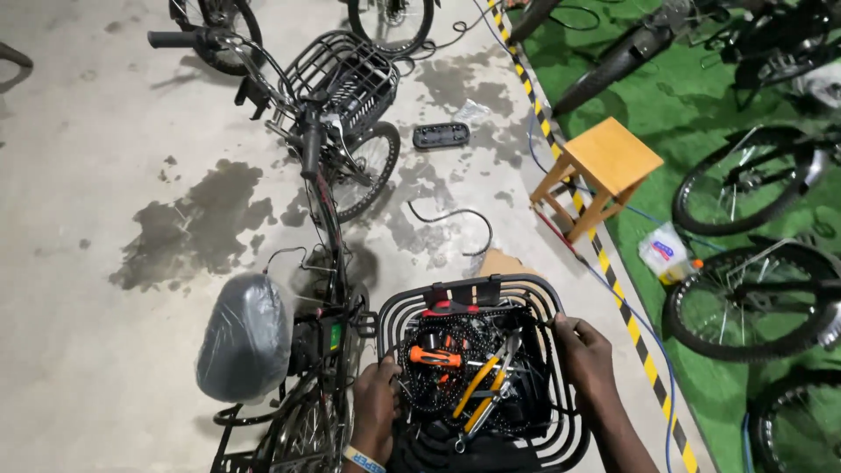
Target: The person organizes and secures the wiring on the front fork of a black electric bicycle. They route the cables along the frame and use zip ties to fasten them in place.
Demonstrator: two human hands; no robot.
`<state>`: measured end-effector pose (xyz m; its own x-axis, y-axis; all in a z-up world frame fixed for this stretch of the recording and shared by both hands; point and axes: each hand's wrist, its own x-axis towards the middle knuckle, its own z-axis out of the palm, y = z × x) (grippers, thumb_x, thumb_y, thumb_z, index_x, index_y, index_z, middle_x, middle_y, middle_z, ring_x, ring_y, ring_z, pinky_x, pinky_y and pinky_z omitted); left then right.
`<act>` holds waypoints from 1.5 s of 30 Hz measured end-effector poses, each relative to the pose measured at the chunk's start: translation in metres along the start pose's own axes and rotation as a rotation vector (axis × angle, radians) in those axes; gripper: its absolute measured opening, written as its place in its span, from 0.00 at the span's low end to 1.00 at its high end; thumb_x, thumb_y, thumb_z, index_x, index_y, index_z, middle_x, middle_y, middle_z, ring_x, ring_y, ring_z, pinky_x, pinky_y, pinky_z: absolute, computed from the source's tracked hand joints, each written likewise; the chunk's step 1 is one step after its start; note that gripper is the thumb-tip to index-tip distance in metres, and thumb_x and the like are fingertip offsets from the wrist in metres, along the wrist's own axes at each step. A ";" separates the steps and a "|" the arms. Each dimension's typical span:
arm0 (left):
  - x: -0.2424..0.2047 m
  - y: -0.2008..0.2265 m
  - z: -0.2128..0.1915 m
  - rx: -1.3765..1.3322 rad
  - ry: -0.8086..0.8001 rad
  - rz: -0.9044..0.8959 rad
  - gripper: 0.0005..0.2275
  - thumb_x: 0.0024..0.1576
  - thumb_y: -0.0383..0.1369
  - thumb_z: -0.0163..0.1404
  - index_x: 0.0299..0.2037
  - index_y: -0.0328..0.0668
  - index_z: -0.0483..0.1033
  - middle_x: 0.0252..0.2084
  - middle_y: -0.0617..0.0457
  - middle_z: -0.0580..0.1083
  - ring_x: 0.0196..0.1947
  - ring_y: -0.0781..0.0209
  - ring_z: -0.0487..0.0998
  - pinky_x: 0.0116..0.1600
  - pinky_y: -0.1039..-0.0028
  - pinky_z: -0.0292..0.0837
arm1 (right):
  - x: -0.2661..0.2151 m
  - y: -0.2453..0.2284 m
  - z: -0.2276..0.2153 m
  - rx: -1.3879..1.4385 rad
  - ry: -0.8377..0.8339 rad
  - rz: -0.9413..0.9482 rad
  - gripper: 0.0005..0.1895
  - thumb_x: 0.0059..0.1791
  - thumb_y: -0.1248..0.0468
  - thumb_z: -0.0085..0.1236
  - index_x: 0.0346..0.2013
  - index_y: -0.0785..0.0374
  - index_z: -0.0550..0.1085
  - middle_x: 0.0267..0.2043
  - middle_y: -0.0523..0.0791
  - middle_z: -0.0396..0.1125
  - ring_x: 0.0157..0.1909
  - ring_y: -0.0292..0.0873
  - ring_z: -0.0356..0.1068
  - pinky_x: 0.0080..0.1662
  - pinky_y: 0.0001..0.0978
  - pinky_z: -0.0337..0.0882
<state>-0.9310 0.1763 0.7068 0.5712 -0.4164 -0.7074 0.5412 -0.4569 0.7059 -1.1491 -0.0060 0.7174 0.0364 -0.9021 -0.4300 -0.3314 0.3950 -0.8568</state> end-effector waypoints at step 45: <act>0.330 0.146 0.164 0.131 0.186 -0.096 0.09 0.50 0.36 0.49 0.36 0.41 0.76 0.34 0.51 0.77 0.36 0.58 0.75 0.45 0.72 0.69 | 0.443 -0.129 0.179 -0.383 -0.203 0.168 0.25 0.47 0.50 0.54 0.47 0.69 0.78 0.39 0.52 0.72 0.41 0.46 0.66 0.44 0.34 0.64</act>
<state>-0.7646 -0.1574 0.5706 0.6311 -0.2201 -0.7439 0.5205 -0.5909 0.6164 -0.9217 -0.4253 0.5871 0.1235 -0.7642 -0.6331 -0.6717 0.4052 -0.6201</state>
